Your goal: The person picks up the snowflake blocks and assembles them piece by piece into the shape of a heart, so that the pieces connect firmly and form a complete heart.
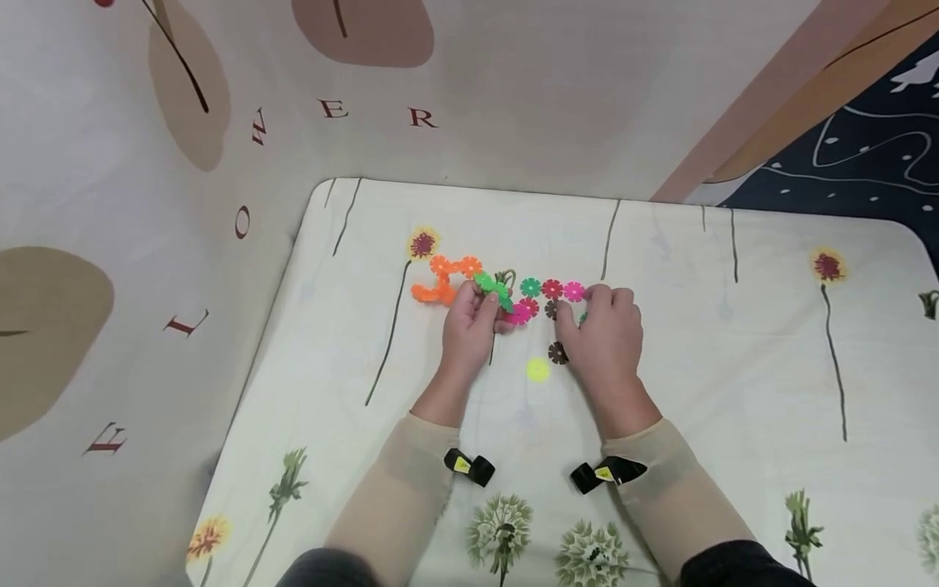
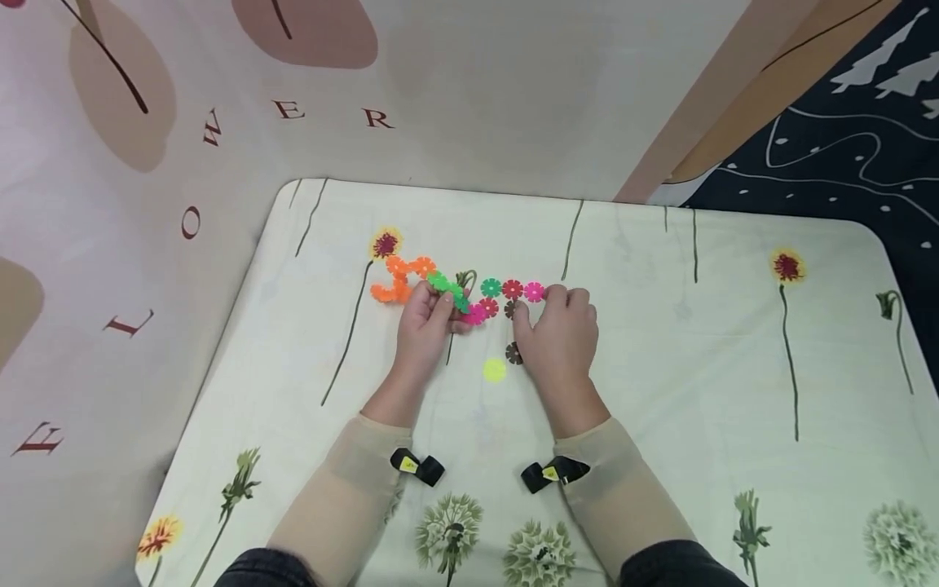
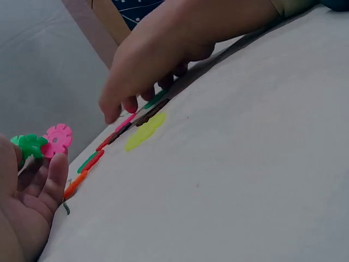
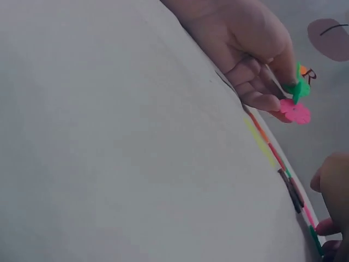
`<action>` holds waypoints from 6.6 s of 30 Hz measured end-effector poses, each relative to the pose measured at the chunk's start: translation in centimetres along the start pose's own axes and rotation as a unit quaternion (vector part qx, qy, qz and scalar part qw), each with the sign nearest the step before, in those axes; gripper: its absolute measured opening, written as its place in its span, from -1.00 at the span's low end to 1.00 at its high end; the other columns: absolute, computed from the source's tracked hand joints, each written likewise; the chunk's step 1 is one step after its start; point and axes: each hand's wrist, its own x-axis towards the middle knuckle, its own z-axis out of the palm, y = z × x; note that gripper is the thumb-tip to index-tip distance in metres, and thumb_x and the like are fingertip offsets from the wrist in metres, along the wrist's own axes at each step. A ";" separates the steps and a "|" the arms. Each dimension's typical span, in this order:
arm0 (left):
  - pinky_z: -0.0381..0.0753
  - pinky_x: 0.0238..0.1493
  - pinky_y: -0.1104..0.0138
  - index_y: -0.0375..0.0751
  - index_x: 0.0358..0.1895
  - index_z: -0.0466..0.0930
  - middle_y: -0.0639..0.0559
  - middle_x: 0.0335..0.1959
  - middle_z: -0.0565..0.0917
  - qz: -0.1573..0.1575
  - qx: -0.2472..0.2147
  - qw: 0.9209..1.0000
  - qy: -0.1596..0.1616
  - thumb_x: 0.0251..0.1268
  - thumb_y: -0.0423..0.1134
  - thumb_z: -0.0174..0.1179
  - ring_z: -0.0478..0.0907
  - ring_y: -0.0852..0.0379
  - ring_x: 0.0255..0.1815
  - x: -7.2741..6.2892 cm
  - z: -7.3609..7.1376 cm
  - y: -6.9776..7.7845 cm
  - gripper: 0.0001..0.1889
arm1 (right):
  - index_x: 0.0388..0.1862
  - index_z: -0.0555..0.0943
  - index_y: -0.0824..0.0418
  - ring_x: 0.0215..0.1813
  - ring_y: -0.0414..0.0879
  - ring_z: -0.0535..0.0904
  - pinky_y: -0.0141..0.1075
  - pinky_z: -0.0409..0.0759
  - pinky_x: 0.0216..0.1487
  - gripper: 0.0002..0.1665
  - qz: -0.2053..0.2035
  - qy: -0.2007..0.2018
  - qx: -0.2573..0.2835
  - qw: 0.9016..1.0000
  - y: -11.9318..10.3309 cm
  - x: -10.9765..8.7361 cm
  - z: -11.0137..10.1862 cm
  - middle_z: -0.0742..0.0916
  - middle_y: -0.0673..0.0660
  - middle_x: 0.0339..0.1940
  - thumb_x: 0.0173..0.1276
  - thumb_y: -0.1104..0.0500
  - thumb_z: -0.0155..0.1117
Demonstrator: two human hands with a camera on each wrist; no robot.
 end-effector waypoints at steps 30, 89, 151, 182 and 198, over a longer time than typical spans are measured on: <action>0.83 -0.18 0.23 -0.18 0.09 0.51 -0.08 -0.09 0.69 -0.010 0.028 0.999 0.044 0.70 -0.28 0.10 0.75 0.01 -0.23 -0.1 0.4 -0.1 -0.90 | 0.15 0.64 0.29 -0.28 -0.06 0.62 -0.31 0.64 -0.27 -0.53 -0.010 0.018 0.164 0.986 -0.3 -0.3 -0.3 0.72 0.09 -0.25 0.32 0.24 0.60; 0.73 -0.43 0.34 -0.23 -0.18 0.55 -0.11 -0.28 0.82 0.010 0.048 0.999 -0.001 0.62 -0.31 0.22 0.65 0.11 -0.53 -0.4 0.2 0.0 -0.89 | -0.58 0.72 0.25 -0.52 -0.14 0.58 -0.61 0.49 -0.40 -0.74 -0.261 0.009 0.226 0.938 0.3 -0.8 1.1 0.73 0.07 -0.56 0.05 0.47 0.66; 0.72 -0.43 0.34 -0.32 -0.04 0.71 -0.05 -0.33 0.77 0.131 0.124 0.984 -0.014 0.59 -0.31 0.25 0.70 0.12 -0.50 -0.1 -0.8 -0.2 -0.87 | -0.27 0.71 0.40 -0.24 -0.13 0.75 -0.53 0.71 -0.15 -0.88 -0.069 0.090 0.324 0.939 -0.2 -0.3 1.3 0.82 0.25 -0.26 0.29 0.50 0.50; 0.77 0.02 0.30 -0.38 0.38 0.50 -0.12 -0.11 0.76 -0.157 -0.018 0.962 -0.224 0.54 -0.44 0.25 0.80 0.03 -0.02 1.6 -5.5 1.4 -0.58 | 0.58 0.37 0.33 0.06 -0.11 0.72 -0.40 0.70 0.13 -0.25 0.017 0.053 0.446 0.894 0.5 0.8 0.1 0.67 0.22 0.36 0.46 0.44 0.34; 0.80 -0.26 0.36 -0.26 0.09 0.50 -0.02 -0.09 0.76 -0.169 -0.131 0.970 -0.116 0.57 -0.44 0.24 0.75 0.16 -0.20 2.0 -4.8 0.8 -0.82 | 0.01 0.75 0.20 0.04 0.06 0.47 -0.05 0.47 0.07 -0.71 -0.241 -0.104 0.153 0.953 -0.1 -0.3 0.9 0.66 0.09 -0.11 0.34 0.15 0.49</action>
